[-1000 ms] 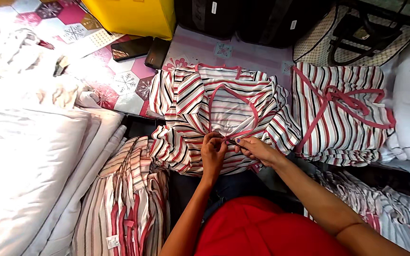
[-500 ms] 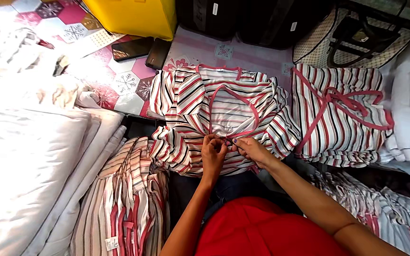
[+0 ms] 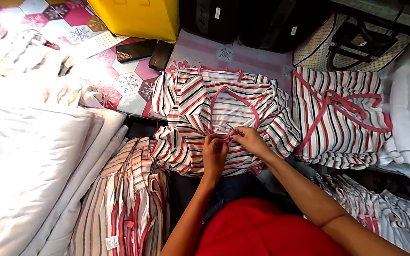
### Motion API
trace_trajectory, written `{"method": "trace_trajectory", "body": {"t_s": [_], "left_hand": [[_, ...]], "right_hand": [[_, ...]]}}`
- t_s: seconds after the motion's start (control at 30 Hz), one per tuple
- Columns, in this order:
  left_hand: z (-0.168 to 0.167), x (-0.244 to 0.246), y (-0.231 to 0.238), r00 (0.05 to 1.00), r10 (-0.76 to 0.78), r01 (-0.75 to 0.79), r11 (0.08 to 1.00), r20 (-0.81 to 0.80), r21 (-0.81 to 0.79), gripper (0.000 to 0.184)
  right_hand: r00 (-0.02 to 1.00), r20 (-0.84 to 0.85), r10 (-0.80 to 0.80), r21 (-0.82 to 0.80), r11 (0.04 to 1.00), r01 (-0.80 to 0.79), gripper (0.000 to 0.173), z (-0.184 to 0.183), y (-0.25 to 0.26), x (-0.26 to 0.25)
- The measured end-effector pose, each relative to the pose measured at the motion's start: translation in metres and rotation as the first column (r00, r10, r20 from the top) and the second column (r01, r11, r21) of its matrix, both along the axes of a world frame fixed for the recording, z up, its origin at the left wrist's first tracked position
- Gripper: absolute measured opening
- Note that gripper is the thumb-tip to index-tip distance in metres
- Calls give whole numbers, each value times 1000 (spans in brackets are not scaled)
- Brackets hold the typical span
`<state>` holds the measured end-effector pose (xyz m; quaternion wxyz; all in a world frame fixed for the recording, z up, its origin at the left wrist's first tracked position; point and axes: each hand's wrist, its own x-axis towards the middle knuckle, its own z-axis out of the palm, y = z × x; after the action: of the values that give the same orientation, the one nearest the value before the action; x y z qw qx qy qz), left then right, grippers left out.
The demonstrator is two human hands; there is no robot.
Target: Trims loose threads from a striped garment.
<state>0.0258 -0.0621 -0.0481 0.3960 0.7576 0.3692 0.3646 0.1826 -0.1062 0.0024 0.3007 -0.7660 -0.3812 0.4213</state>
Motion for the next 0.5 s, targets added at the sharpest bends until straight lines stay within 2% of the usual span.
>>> {"method": "trace_trajectory", "body": {"t_s": [0.17, 0.27, 0.33, 0.4, 0.5], "left_hand": [[30, -3, -8, 973, -21, 24, 1000, -228, 13, 10], [25, 4, -9, 982, 74, -49, 989, -171, 143, 18], [12, 11, -5, 989, 92, -62, 971, -119, 229, 22], [2, 14, 1, 995, 78, -58, 957, -57, 285, 12], [2, 11, 5, 999, 44, -42, 957, 1, 289, 12]], "right_hand": [[921, -377, -100, -62, 995, 83, 11, 12, 2, 10], [836, -530, -145, -109, 989, 102, 7, 13, 2, 13], [805, -565, -179, -131, 983, 127, 8, 13, 3, 14], [812, -553, -186, -125, 982, 139, 7, 14, 2, 15], [907, -393, -148, -59, 989, 135, 8, 17, 0, 11]]}}
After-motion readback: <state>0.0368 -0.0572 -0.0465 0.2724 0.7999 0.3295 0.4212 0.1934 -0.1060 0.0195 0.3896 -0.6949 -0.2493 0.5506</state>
